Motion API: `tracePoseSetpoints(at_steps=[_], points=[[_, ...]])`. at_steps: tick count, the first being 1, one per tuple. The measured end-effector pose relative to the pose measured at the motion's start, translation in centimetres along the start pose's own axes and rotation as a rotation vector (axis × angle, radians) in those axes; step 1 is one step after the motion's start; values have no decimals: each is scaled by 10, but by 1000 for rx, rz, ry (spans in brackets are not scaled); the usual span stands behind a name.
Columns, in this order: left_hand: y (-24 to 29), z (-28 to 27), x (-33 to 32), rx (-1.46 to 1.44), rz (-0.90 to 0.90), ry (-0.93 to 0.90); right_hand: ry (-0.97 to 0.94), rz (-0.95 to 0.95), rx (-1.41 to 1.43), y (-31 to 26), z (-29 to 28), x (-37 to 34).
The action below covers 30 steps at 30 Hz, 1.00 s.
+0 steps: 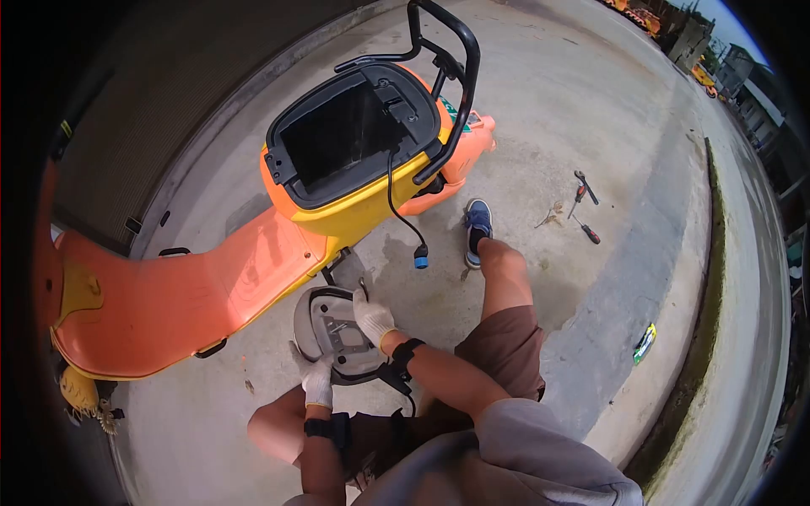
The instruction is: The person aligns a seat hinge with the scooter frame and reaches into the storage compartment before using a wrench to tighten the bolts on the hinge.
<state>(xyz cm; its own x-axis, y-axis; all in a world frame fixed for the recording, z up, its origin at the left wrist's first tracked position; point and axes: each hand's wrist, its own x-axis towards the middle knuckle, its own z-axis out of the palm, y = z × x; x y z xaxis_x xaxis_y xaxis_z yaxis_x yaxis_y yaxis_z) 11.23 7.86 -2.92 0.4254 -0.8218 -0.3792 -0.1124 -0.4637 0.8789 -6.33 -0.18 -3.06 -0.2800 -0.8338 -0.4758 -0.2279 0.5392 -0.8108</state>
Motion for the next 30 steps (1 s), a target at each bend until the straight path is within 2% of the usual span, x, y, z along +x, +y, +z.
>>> tracePoseSetpoints(at_steps=[1,2,3,4,5,6,8,9,10,11,13,15,17,19,20,21,23,24,25,27,28,29,30], points=[[-47,-2,27,107,86,32,54,178,-88,14,-6,16],[-11,4,4,99,-21,39,-145,333,380,44,-25,36],[3,6,-1,87,-46,62,-145,352,564,22,-63,14],[11,7,-5,17,-36,-9,-138,375,748,-12,-104,-21],[11,5,-7,-54,-18,-82,-151,325,816,-14,-129,-29],[2,4,-2,-62,-26,-70,-163,269,893,-15,-150,-33],[-20,3,17,323,168,37,-89,256,937,-20,-182,-39],[-16,3,16,315,170,44,-81,238,967,-24,-196,-43],[-4,8,14,442,84,89,-94,186,1007,-35,-209,-59],[7,12,12,562,1,135,-140,97,982,-43,-223,-67],[30,10,1,552,11,103,-67,-107,759,-85,-246,-96],[67,8,-17,541,-55,-39,-101,-198,719,-120,-263,-103],[72,10,-12,583,-9,-65,-134,-279,685,-158,-276,-96],[90,15,-14,565,-12,-193,-25,-388,307,-206,-287,-84],[81,21,-4,592,6,-193,-173,-540,315,-226,-292,-90],[91,23,-8,615,4,-198,-174,-561,319,-239,-292,-83],[93,29,-1,663,24,-195,-147,-616,99,-261,-292,-62],[102,30,0,683,5,-200,-82,-574,-50,-273,-289,-63],[110,31,3,677,2,-191,-91,-581,-52,-276,-288,-47],[135,25,-1,609,-97,-307,56,-612,-172,-268,-279,-11],[129,27,8,640,-11,-268,110,-573,-182,-270,-274,-3],[124,28,17,640,-24,-259,102,-614,-182,-265,-274,16],[128,27,18,679,31,-253,29,-559,-110,-267,-272,23]])
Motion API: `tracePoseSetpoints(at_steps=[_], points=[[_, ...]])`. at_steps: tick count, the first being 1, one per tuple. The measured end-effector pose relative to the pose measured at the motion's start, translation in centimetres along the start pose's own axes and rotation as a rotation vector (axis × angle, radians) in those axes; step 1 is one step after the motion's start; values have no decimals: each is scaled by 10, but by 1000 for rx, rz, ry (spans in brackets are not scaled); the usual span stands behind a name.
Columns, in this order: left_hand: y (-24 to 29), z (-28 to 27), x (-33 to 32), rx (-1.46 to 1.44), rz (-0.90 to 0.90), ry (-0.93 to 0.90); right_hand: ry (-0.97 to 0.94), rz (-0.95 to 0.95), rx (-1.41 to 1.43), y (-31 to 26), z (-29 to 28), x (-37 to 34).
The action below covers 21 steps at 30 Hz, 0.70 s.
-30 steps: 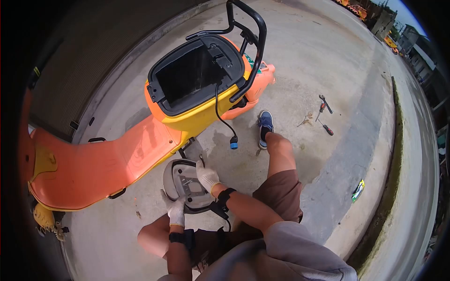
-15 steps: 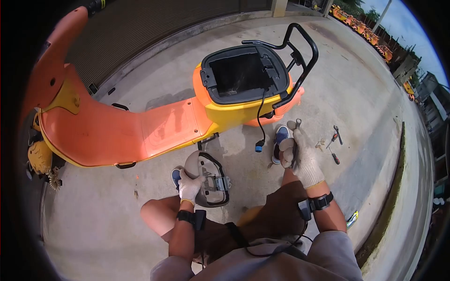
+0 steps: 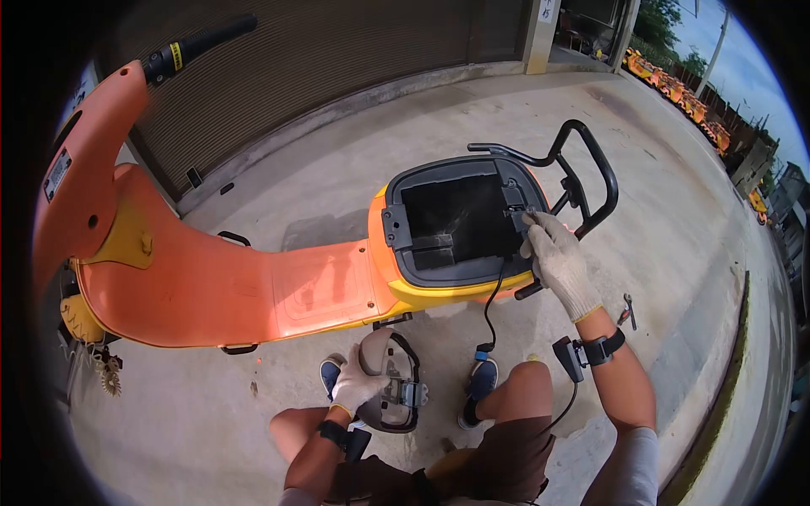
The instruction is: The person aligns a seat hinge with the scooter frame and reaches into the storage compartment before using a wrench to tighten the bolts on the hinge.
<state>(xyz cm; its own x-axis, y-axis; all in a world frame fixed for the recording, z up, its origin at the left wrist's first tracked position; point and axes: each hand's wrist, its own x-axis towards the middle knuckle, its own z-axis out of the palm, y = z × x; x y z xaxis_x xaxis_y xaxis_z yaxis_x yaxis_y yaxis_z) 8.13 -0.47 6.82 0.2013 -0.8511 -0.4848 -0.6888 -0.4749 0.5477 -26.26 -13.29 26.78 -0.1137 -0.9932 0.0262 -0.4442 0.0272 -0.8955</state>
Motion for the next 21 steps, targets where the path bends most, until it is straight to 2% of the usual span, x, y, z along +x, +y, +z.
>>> tracePoseSetpoints(at_steps=[2,3,5,7,9,13,14,15,17,20,21], points=[[-2,2,9,92,56,13,-118,51,164,4,0,10],[3,-1,15,93,39,8,-133,60,151,0,3,14],[20,-5,11,157,25,-105,-189,42,235,-2,4,18],[38,-5,15,198,-28,-194,-205,28,217,5,3,26],[50,0,24,340,41,-250,-183,-2,171,5,3,31],[80,0,41,470,-1,-332,-231,123,352,17,-3,45],[71,10,45,497,108,-231,-238,140,407,11,-6,47],[65,15,50,495,102,-242,-243,156,464,6,-8,49],[58,21,60,498,170,-232,-132,169,431,-7,-9,55],[61,26,62,492,151,-251,-193,164,434,-33,5,70],[61,28,63,504,148,-284,-275,206,390,-42,14,76]])
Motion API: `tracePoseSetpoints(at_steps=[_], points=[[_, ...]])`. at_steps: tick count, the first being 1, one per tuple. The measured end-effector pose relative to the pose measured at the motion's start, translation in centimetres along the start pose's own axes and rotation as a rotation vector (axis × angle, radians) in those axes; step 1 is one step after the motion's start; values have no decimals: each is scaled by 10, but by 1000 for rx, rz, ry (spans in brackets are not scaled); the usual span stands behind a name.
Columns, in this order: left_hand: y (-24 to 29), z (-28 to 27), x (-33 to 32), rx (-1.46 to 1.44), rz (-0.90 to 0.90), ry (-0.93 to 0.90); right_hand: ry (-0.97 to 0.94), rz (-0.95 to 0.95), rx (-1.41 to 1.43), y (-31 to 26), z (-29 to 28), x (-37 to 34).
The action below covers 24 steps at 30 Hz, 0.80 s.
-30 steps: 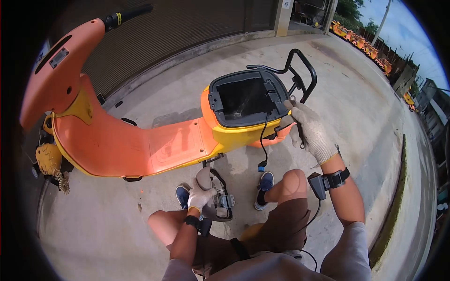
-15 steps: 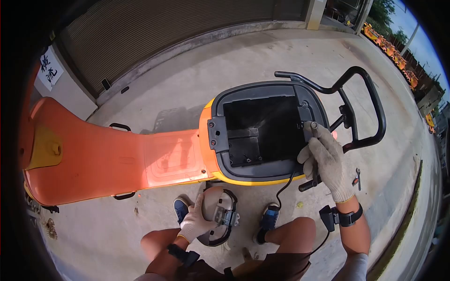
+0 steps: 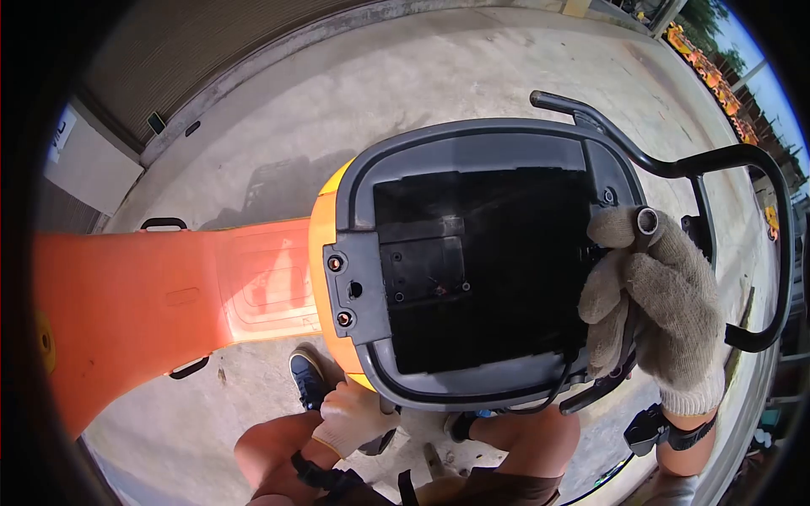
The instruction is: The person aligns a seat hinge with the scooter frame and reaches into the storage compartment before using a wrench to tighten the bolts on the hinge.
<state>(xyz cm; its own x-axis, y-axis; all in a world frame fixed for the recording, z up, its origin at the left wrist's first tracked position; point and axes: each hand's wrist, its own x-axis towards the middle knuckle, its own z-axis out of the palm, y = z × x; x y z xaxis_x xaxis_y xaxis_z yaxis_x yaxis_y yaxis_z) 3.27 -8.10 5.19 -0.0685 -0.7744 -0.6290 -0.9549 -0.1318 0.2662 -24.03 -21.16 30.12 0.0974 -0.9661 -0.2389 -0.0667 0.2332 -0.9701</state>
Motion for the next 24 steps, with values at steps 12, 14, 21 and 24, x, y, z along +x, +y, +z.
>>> tracePoseSetpoints(at_steps=[12,14,21,24], points=[[4,-11,-11,86,22,62,-748,376,-1261,-6,93,93],[3,-10,-11,89,42,33,-872,248,-1447,25,98,116],[5,-10,-11,62,39,79,-1250,227,-1769,103,137,184],[4,-14,-11,66,32,68,-1309,182,-1843,138,139,210]])
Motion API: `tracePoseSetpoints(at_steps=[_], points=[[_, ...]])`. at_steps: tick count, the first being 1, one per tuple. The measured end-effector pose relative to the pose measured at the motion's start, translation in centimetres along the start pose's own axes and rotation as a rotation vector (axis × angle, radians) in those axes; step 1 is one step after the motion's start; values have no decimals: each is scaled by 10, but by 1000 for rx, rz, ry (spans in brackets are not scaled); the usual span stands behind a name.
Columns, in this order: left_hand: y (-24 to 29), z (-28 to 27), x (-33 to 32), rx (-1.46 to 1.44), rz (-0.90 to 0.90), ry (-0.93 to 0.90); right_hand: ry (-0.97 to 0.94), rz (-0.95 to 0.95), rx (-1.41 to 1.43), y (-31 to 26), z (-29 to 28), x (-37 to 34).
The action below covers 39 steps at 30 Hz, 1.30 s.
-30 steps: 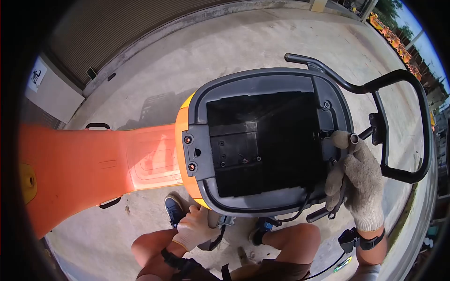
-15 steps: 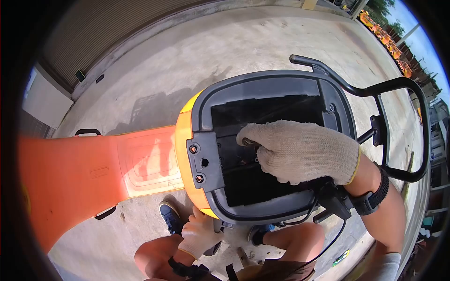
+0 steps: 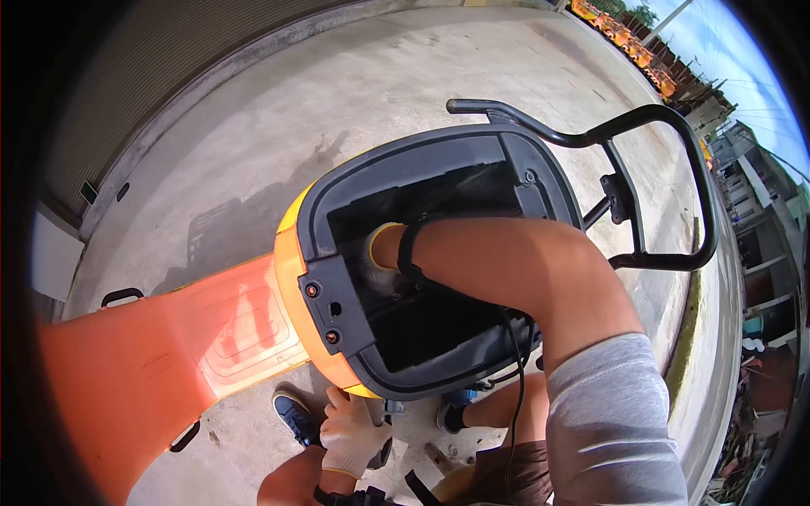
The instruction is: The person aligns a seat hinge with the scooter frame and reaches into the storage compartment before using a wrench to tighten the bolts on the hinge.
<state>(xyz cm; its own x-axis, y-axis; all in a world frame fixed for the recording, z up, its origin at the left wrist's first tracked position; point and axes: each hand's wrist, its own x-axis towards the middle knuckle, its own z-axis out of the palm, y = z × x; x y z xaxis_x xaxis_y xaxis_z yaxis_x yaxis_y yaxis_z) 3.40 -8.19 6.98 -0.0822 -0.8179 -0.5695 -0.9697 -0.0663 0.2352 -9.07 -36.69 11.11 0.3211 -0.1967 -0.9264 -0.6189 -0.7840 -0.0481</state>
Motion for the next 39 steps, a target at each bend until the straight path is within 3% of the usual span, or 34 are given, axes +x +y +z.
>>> tracePoseSetpoints(at_steps=[13,22,31,34,39], points=[[-1,2,11,6,-56,-127,127,-14,-60,7,57,95],[-5,10,13,7,-16,-47,254,27,-128,20,87,127],[-1,-10,9,-25,-41,-68,395,36,-185,73,94,143],[0,-11,10,-8,-25,-104,300,61,-109,48,67,85],[-1,-8,10,-4,-21,-82,227,241,-119,59,59,138]])
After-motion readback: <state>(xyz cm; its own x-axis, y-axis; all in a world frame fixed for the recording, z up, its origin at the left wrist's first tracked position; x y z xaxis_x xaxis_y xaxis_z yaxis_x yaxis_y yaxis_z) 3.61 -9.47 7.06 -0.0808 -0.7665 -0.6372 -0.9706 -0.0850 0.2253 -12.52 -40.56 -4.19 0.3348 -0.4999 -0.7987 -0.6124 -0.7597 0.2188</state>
